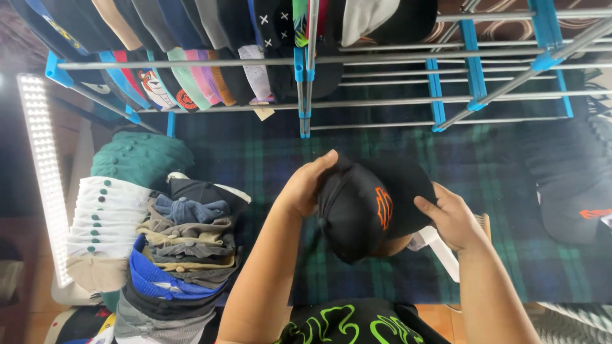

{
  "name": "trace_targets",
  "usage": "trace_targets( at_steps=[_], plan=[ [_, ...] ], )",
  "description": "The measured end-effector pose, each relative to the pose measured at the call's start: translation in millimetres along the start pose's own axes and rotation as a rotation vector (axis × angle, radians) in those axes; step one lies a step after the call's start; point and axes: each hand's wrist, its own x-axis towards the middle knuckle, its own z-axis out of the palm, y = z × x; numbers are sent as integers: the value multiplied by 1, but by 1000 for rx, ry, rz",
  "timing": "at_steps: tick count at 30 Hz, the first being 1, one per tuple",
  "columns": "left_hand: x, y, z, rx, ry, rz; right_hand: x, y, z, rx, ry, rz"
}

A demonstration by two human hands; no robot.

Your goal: The person is using a hair dryer and a brush to clean and reshape a black baseball cap among a collection of other caps.

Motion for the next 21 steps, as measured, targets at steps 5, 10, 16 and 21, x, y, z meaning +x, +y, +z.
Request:
trace_targets(
  at_steps=[5,10,16,21],
  plan=[
    [31,2,0,-266,-93,-36,46,9,16,136,-51,-71],
    [42,25,32,-151,-93,372,117,32,40,426,230,-15],
    [24,52,29,332,358,742,185,-28,81,521,237,-198],
    [37,79,-1,489,602,963,276,14,84,568,160,-123]
  ],
)
